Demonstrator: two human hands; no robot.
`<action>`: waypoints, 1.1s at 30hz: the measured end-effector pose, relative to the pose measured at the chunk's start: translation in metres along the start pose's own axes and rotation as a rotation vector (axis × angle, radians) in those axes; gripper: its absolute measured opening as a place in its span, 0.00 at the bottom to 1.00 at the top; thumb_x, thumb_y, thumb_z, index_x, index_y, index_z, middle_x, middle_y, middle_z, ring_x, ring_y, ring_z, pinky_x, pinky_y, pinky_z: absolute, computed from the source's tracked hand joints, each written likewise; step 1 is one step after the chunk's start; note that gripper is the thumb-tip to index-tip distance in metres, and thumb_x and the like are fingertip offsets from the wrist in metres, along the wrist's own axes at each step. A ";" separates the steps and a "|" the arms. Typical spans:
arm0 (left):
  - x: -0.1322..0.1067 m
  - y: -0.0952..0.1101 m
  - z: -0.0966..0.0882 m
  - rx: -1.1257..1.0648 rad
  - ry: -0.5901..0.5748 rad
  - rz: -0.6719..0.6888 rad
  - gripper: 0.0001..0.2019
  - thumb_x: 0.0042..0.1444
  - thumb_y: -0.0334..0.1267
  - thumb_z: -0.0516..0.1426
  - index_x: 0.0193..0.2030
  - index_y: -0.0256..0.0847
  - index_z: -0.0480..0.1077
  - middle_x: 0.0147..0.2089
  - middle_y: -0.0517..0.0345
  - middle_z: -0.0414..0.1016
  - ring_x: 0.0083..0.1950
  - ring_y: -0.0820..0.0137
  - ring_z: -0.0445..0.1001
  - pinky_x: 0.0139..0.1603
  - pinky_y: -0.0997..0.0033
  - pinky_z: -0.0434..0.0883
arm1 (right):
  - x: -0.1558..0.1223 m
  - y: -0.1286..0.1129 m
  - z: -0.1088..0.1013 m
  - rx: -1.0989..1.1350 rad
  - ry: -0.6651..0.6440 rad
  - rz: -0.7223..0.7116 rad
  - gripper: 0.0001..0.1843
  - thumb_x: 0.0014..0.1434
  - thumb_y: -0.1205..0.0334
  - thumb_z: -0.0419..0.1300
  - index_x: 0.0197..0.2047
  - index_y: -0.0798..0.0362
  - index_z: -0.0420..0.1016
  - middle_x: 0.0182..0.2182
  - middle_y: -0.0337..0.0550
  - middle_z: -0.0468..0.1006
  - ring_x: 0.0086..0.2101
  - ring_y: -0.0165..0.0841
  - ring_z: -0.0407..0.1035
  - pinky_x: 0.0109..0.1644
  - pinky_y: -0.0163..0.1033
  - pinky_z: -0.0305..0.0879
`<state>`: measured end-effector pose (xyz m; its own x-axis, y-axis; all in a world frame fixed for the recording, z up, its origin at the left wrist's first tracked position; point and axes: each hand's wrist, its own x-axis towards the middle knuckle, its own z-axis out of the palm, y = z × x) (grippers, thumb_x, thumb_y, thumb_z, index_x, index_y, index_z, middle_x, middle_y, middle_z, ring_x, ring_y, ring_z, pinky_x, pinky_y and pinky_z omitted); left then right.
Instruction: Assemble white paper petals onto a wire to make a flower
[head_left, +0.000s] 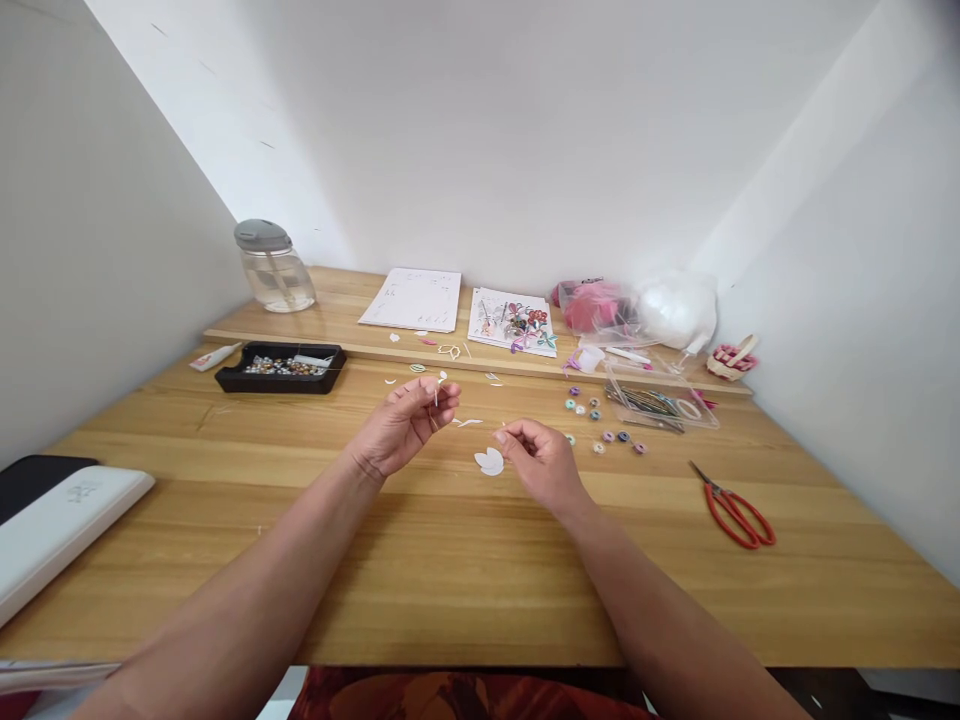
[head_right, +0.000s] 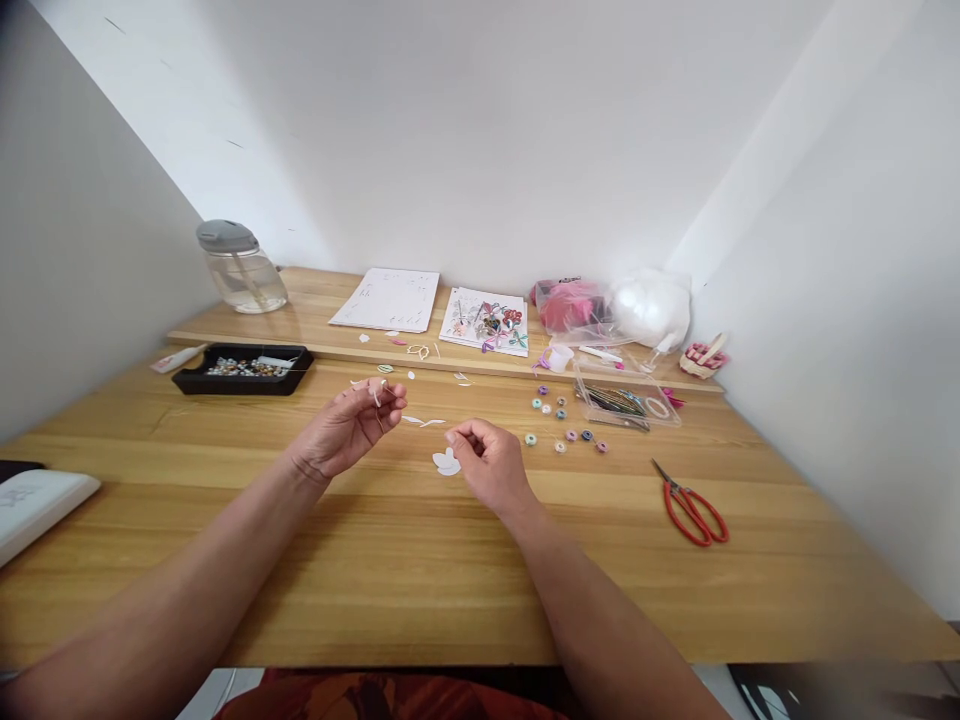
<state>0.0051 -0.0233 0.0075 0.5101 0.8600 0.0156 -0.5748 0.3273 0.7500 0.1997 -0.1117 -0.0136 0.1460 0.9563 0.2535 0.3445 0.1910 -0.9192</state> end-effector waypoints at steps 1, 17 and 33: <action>0.000 0.001 0.000 -0.013 0.011 0.015 0.04 0.52 0.32 0.63 0.33 0.36 0.73 0.42 0.54 0.78 0.40 0.74 0.77 0.40 0.78 0.76 | 0.000 0.000 0.000 -0.029 0.003 -0.001 0.11 0.59 0.55 0.60 0.30 0.53 0.74 0.22 0.36 0.71 0.24 0.27 0.61 0.28 0.33 0.57; -0.006 0.002 0.008 -0.053 -0.021 0.031 0.08 0.48 0.34 0.67 0.29 0.36 0.72 0.45 0.55 0.78 0.38 0.73 0.78 0.41 0.78 0.77 | 0.003 0.000 -0.009 -0.414 -0.006 0.038 0.10 0.57 0.58 0.58 0.27 0.51 0.74 0.21 0.34 0.73 0.22 0.27 0.62 0.28 0.33 0.56; -0.008 -0.016 0.012 0.125 -0.079 -0.096 0.09 0.48 0.37 0.67 0.31 0.34 0.73 0.55 0.48 0.73 0.43 0.65 0.79 0.54 0.61 0.72 | -0.007 -0.022 0.002 -0.007 0.161 -0.225 0.21 0.58 0.68 0.57 0.55 0.46 0.67 0.53 0.49 0.72 0.53 0.41 0.67 0.45 0.44 0.70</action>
<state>0.0186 -0.0400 0.0034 0.6105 0.7919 -0.0117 -0.4395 0.3509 0.8269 0.1894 -0.1217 0.0041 0.2106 0.8420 0.4967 0.3913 0.3930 -0.8321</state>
